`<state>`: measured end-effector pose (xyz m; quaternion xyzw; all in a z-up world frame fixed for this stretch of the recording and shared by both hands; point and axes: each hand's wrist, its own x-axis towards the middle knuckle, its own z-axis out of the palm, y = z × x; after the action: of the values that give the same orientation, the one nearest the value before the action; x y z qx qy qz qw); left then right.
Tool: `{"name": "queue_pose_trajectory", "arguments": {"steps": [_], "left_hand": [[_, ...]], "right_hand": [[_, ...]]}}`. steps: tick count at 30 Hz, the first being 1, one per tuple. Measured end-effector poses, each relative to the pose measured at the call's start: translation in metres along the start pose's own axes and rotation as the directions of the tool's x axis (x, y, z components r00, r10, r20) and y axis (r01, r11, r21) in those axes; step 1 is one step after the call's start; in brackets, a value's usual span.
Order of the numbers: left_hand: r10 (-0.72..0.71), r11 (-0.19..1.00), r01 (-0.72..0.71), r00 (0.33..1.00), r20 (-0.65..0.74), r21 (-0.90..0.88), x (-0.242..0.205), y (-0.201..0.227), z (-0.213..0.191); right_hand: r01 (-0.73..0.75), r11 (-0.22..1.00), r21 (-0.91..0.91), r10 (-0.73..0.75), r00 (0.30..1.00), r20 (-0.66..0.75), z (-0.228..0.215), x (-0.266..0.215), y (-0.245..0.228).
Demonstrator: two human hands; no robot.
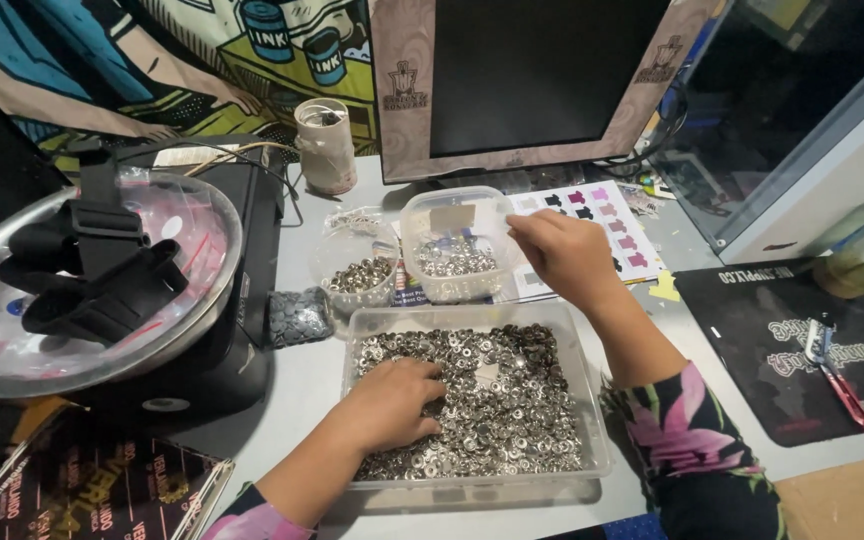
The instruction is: Sorting through a large tray of small metal eyelets by hand and placing selected ones into smaller containers.
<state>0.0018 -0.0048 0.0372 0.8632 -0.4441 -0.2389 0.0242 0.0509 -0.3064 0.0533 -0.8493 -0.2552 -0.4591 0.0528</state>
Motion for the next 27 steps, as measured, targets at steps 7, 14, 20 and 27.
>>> {"name": "queue_pose_trajectory", "arguments": {"steps": [7, 14, 20, 27], "left_hand": [[0.012, 1.000, -0.012, 1.000, -0.008, -0.023, 0.005, -0.006, 0.005], [-0.007, 1.000, 0.008, 1.000, -0.022, 0.015, 0.005, -0.005, 0.006], [-0.002, 1.000, 0.002, 0.999, -0.040, 0.014, -0.004, -0.001, -0.002], [-0.022, 0.997, 0.014, 0.994, -0.109, -0.072, 0.002, -0.011, 0.017]], "right_hand": [[-0.602, 0.772, 0.204, 0.295, 0.624, 0.724, -0.024, 0.007, -0.033], [-0.308, 0.920, 0.241, -0.214, 0.119, 0.970, -0.034, 0.015, -0.104], [-0.163, 0.945, 0.283, -0.288, -0.008, 0.957, -0.053, 0.002, -0.100], [-0.197, 0.980, -0.032, 0.054, 0.108, 0.993, -0.023, -0.033, -0.047]]}}
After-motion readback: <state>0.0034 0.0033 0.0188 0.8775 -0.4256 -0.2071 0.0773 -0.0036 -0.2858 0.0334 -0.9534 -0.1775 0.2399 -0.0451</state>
